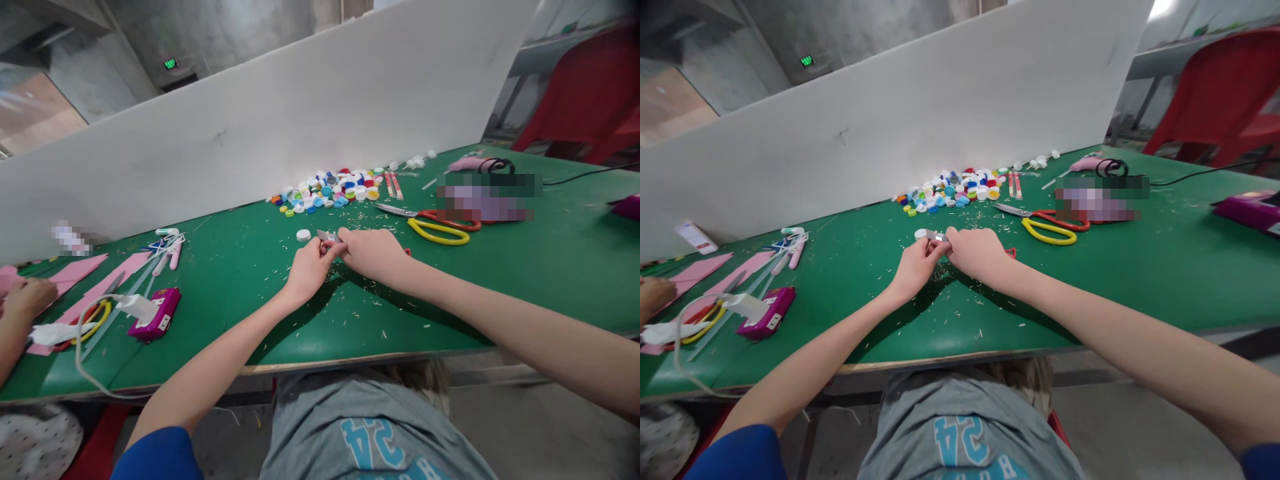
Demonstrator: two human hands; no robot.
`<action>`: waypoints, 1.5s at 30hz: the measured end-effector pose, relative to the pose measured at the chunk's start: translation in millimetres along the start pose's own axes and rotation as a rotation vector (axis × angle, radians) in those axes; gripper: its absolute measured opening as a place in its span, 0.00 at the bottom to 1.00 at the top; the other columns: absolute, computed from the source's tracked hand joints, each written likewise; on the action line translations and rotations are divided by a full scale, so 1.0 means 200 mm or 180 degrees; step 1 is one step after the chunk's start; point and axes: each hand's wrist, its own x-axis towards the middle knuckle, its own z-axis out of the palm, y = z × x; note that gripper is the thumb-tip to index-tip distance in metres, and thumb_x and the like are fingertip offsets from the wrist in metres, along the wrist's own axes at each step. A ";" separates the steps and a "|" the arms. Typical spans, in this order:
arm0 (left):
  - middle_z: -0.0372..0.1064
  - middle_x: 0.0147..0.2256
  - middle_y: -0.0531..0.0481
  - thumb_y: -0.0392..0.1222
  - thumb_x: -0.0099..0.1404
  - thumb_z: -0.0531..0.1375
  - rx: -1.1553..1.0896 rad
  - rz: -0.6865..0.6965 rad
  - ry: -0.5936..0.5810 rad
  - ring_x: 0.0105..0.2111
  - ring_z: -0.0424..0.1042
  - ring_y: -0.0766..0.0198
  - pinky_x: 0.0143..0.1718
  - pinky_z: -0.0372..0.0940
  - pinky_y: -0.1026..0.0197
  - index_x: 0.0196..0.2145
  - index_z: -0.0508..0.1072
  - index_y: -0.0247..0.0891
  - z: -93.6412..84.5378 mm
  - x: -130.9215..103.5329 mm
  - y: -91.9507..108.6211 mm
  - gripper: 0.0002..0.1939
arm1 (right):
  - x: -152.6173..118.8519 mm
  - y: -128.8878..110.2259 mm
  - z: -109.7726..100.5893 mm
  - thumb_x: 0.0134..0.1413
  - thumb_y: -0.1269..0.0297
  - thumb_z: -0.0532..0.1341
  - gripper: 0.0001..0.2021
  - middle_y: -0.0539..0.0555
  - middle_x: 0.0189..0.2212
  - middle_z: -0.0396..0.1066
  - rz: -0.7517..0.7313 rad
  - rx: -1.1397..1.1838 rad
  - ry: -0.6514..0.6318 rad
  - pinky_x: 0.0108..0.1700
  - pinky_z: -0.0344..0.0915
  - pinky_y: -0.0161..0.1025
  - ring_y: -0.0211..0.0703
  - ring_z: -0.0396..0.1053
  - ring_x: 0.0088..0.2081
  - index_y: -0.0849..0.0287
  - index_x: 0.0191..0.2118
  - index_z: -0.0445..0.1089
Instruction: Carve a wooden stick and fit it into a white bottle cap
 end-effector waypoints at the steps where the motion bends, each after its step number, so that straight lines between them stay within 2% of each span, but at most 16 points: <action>1: 0.65 0.26 0.53 0.61 0.64 0.55 -0.0012 0.0006 -0.0011 0.25 0.59 0.68 0.29 0.51 0.62 0.27 0.63 0.38 0.00 0.00 0.00 0.22 | 0.00 0.00 0.00 0.64 0.58 0.45 0.17 0.61 0.37 0.77 -0.0014 -0.0004 -0.0021 0.29 0.50 0.39 0.51 0.75 0.36 0.60 0.45 0.66; 8: 0.61 0.23 0.55 0.61 0.64 0.55 0.0047 0.0022 0.0032 0.23 0.55 0.69 0.28 0.49 0.62 0.25 0.60 0.38 0.00 0.00 0.00 0.23 | -0.01 -0.01 -0.01 0.64 0.58 0.45 0.18 0.62 0.36 0.77 0.0087 -0.0003 -0.0012 0.30 0.52 0.39 0.53 0.75 0.37 0.60 0.47 0.68; 12: 0.53 0.20 0.57 0.59 0.67 0.54 0.0154 0.0102 0.0127 0.22 0.49 0.69 0.27 0.44 0.62 0.23 0.52 0.39 0.01 0.00 -0.03 0.24 | 0.01 0.03 -0.01 0.67 0.50 0.40 0.27 0.65 0.33 0.77 0.0392 0.0004 0.0094 0.32 0.55 0.40 0.54 0.75 0.35 0.63 0.44 0.70; 15: 0.52 0.20 0.58 0.57 0.69 0.52 0.0163 0.0113 0.0148 0.22 0.49 0.69 0.28 0.44 0.62 0.24 0.51 0.40 0.01 0.02 -0.06 0.23 | 0.02 0.06 -0.01 0.66 0.45 0.37 0.32 0.65 0.31 0.76 0.0460 0.0061 0.0340 0.32 0.56 0.41 0.53 0.74 0.33 0.63 0.42 0.71; 19: 0.55 0.22 0.56 0.51 0.73 0.45 0.0170 0.0096 0.0072 0.23 0.53 0.67 0.29 0.46 0.62 0.27 0.55 0.40 0.00 0.03 -0.09 0.18 | 0.02 0.06 -0.02 0.66 0.45 0.37 0.32 0.64 0.31 0.76 0.0388 0.0194 0.0333 0.31 0.56 0.41 0.52 0.73 0.32 0.62 0.42 0.71; 23: 0.56 0.23 0.56 0.45 0.73 0.43 0.0225 -0.0016 -0.0025 0.23 0.55 0.67 0.30 0.47 0.63 0.31 0.57 0.41 0.00 0.03 -0.08 0.12 | 0.01 0.03 -0.02 0.66 0.44 0.38 0.31 0.62 0.31 0.76 0.0238 0.0247 0.0160 0.31 0.55 0.39 0.49 0.72 0.31 0.61 0.42 0.71; 34: 0.58 0.24 0.55 0.47 0.74 0.43 -0.0336 0.0234 -0.0245 0.23 0.56 0.70 0.29 0.51 0.64 0.33 0.58 0.40 0.02 0.00 -0.05 0.13 | 0.01 0.03 -0.02 0.65 0.44 0.39 0.29 0.60 0.32 0.75 0.0102 0.0239 0.0188 0.29 0.50 0.38 0.48 0.72 0.32 0.60 0.40 0.69; 40: 0.58 0.24 0.56 0.46 0.74 0.45 -0.0663 0.0196 -0.0285 0.22 0.57 0.70 0.28 0.53 0.65 0.35 0.58 0.40 0.04 0.02 -0.10 0.11 | 0.01 0.02 -0.02 0.66 0.45 0.40 0.28 0.59 0.32 0.76 -0.0003 0.0207 0.0101 0.30 0.51 0.38 0.47 0.72 0.33 0.60 0.42 0.70; 45: 0.55 0.23 0.57 0.48 0.72 0.48 -0.1035 -0.0064 -0.0152 0.20 0.54 0.72 0.25 0.54 0.66 0.32 0.59 0.40 0.04 0.02 -0.08 0.12 | 0.00 0.01 -0.02 0.66 0.45 0.39 0.29 0.59 0.33 0.76 -0.0027 0.0209 0.0038 0.30 0.52 0.38 0.48 0.72 0.33 0.59 0.42 0.69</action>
